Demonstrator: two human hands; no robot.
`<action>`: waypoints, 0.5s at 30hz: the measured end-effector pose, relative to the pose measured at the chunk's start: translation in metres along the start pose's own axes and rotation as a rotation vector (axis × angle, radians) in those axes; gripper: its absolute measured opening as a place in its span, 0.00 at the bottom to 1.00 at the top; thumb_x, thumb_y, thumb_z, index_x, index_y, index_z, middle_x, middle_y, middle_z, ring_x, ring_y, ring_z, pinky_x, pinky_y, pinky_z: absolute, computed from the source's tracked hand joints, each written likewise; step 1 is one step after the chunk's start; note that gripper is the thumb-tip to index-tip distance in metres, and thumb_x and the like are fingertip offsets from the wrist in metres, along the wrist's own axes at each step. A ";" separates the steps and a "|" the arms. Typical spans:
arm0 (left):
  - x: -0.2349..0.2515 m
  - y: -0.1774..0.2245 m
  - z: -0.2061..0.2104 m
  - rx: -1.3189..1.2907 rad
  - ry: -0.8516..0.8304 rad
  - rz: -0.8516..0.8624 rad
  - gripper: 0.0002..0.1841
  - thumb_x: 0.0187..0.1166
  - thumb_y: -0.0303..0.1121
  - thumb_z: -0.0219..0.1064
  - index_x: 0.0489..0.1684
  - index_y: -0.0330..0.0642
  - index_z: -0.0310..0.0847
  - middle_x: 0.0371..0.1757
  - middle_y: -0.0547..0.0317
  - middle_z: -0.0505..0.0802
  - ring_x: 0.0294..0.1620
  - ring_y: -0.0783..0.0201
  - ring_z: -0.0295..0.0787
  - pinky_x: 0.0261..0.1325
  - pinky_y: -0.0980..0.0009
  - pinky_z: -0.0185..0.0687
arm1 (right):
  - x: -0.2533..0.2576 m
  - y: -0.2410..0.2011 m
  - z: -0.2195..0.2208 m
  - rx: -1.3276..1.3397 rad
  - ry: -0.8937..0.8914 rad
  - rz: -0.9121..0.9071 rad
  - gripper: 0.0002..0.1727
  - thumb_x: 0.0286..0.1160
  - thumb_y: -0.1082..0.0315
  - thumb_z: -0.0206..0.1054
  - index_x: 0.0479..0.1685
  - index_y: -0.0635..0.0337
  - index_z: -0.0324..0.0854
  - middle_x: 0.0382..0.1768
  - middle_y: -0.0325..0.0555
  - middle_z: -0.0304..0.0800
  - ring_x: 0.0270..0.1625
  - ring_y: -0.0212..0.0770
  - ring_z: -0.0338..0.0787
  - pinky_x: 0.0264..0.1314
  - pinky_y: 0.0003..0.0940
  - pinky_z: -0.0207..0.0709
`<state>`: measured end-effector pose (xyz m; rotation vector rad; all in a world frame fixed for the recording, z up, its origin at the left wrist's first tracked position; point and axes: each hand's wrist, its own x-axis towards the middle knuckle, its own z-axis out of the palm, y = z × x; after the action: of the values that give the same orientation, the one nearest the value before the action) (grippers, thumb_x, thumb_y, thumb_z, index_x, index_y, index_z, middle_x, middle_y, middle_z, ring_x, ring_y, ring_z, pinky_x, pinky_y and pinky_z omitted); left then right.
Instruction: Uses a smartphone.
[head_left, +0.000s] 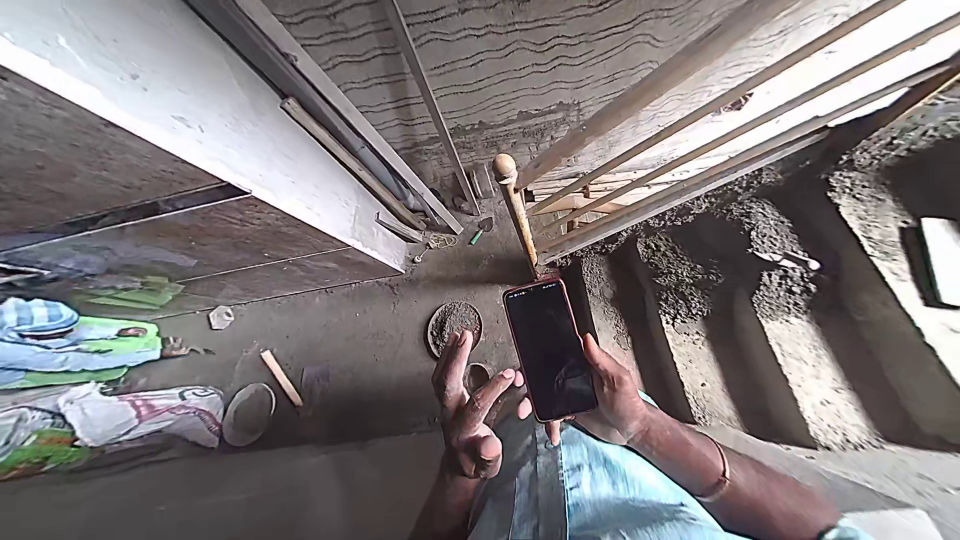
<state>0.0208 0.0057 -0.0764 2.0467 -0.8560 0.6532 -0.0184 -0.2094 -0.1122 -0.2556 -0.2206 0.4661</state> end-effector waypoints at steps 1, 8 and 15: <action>0.003 0.001 0.002 -0.006 -0.021 0.007 0.36 0.82 0.73 0.33 0.67 0.68 0.82 0.91 0.56 0.67 0.94 0.47 0.51 0.93 0.45 0.48 | -0.003 -0.001 0.000 0.003 -0.004 -0.016 0.39 0.87 0.30 0.41 0.83 0.49 0.66 0.69 0.67 0.81 0.56 0.65 0.92 0.42 0.53 0.91; 0.022 0.006 0.010 -0.026 -0.113 0.060 0.35 0.81 0.73 0.34 0.69 0.71 0.81 0.92 0.59 0.65 0.95 0.47 0.48 0.94 0.46 0.47 | -0.011 -0.004 -0.002 0.018 -0.001 -0.098 0.37 0.91 0.35 0.34 0.82 0.51 0.68 0.68 0.66 0.83 0.56 0.63 0.93 0.42 0.54 0.92; 0.034 0.010 0.014 0.006 -0.148 0.074 0.35 0.82 0.73 0.32 0.71 0.73 0.79 0.92 0.59 0.64 0.95 0.47 0.47 0.94 0.45 0.45 | -0.009 -0.011 -0.004 0.025 -0.011 -0.139 0.37 0.92 0.37 0.33 0.80 0.53 0.70 0.66 0.66 0.84 0.53 0.62 0.94 0.41 0.53 0.91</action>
<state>0.0368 -0.0213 -0.0559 2.0969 -1.0196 0.5497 -0.0204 -0.2237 -0.1141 -0.2114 -0.2418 0.3330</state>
